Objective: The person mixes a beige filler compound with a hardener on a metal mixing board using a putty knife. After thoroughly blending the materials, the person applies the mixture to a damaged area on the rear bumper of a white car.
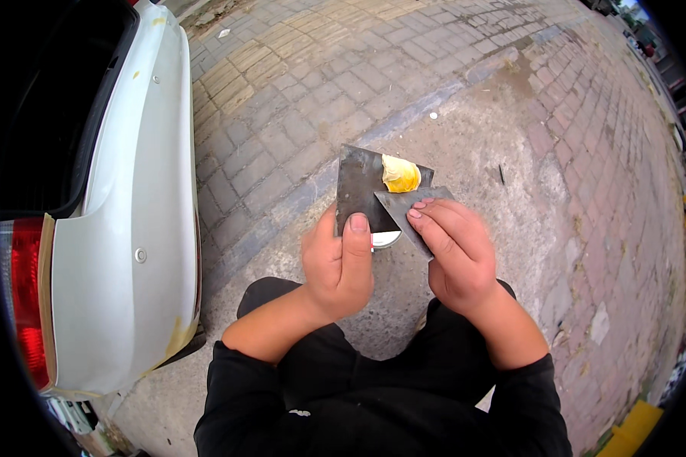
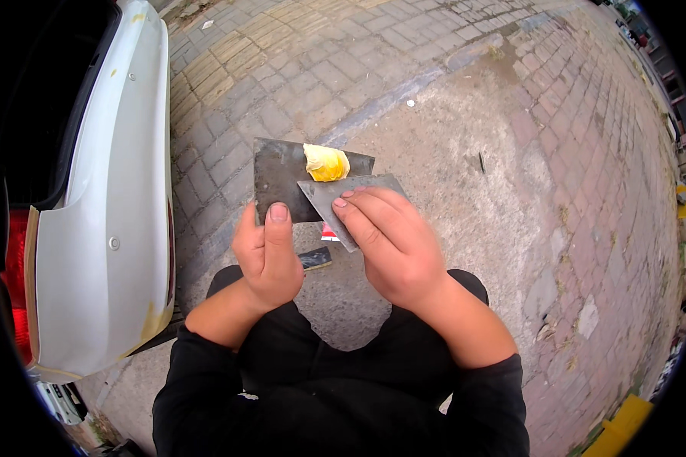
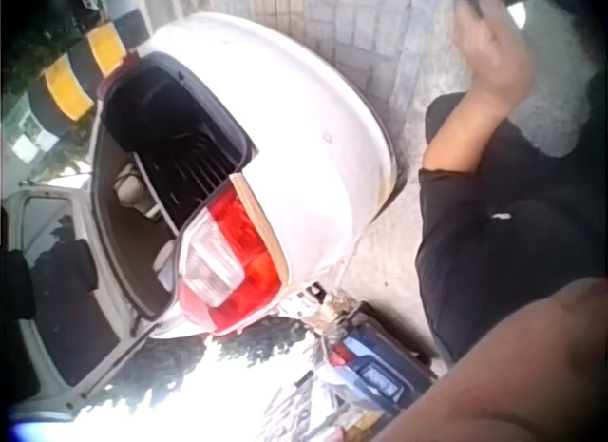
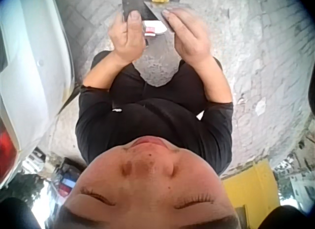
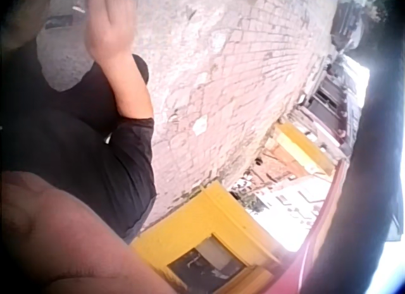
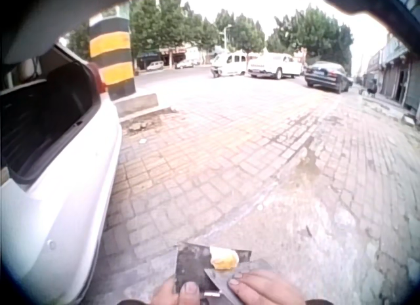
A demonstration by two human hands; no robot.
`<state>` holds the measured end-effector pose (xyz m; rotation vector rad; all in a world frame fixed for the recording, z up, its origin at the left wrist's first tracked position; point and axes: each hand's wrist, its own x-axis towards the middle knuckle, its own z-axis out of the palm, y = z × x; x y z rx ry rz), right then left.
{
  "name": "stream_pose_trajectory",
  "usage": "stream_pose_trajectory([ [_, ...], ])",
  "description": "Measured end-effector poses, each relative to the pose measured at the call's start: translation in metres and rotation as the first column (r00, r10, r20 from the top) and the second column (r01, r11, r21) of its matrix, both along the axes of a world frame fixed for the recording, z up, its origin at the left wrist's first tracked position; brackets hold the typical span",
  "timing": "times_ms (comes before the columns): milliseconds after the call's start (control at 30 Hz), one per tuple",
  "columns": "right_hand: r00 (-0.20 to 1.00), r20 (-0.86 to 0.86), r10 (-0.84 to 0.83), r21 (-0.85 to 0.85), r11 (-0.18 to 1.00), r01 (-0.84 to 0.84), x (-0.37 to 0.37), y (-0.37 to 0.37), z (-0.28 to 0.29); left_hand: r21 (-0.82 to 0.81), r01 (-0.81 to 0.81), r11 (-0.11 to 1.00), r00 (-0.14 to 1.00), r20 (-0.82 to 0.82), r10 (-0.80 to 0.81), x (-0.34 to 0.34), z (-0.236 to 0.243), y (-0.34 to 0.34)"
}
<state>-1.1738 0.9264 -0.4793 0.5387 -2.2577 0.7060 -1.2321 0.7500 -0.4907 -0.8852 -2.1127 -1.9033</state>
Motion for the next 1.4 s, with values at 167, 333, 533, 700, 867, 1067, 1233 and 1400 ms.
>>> stream_pose_trajectory([
  [167, 0.999, -0.031, -0.017, -0.052, 0.999, 0.015, 0.002, 0.001, -0.001, 0.036, 0.016, 0.999, 0.987, 0.160, -0.022, 0.003, -0.001, -0.002],
  [333, 0.999, 0.007, 0.031, -0.069, 0.997, -0.031, 0.000, 0.002, -0.002, 0.000, 0.008, 1.000, 0.994, 0.107, -0.008, 0.002, -0.004, -0.002],
  [533, 1.000, 0.021, 0.019, -0.090, 0.996, -0.017, 0.001, 0.001, -0.005, -0.040, -0.019, 0.999, 0.999, 0.042, 0.021, 0.002, -0.005, -0.001],
  [700, 1.000, -0.019, -0.018, -0.104, 0.994, 0.016, -0.001, 0.003, -0.005, -0.043, -0.034, 0.998, 0.997, -0.067, 0.031, 0.001, -0.004, 0.002],
  [867, 0.999, -0.027, -0.027, -0.115, 0.993, 0.024, 0.001, 0.005, -0.005, -0.070, -0.059, 0.996, 0.993, -0.108, 0.051, -0.001, -0.008, 0.003],
  [1067, 1.000, -0.004, -0.006, -0.139, 0.990, 0.005, 0.001, 0.001, -0.005, -0.045, -0.032, 0.998, 0.999, 0.010, 0.032, 0.000, -0.011, 0.002],
  [1233, 0.998, 0.067, -0.019, -0.102, 0.994, 0.026, 0.000, 0.001, -0.004, -0.052, -0.058, 0.997, 0.998, -0.028, 0.056, 0.004, -0.008, 0.005],
  [1400, 0.998, -0.031, -0.050, -0.136, 0.990, 0.045, 0.001, 0.005, -0.008, -0.105, -0.073, 0.992, 0.988, -0.145, 0.058, 0.002, -0.009, 0.004],
])
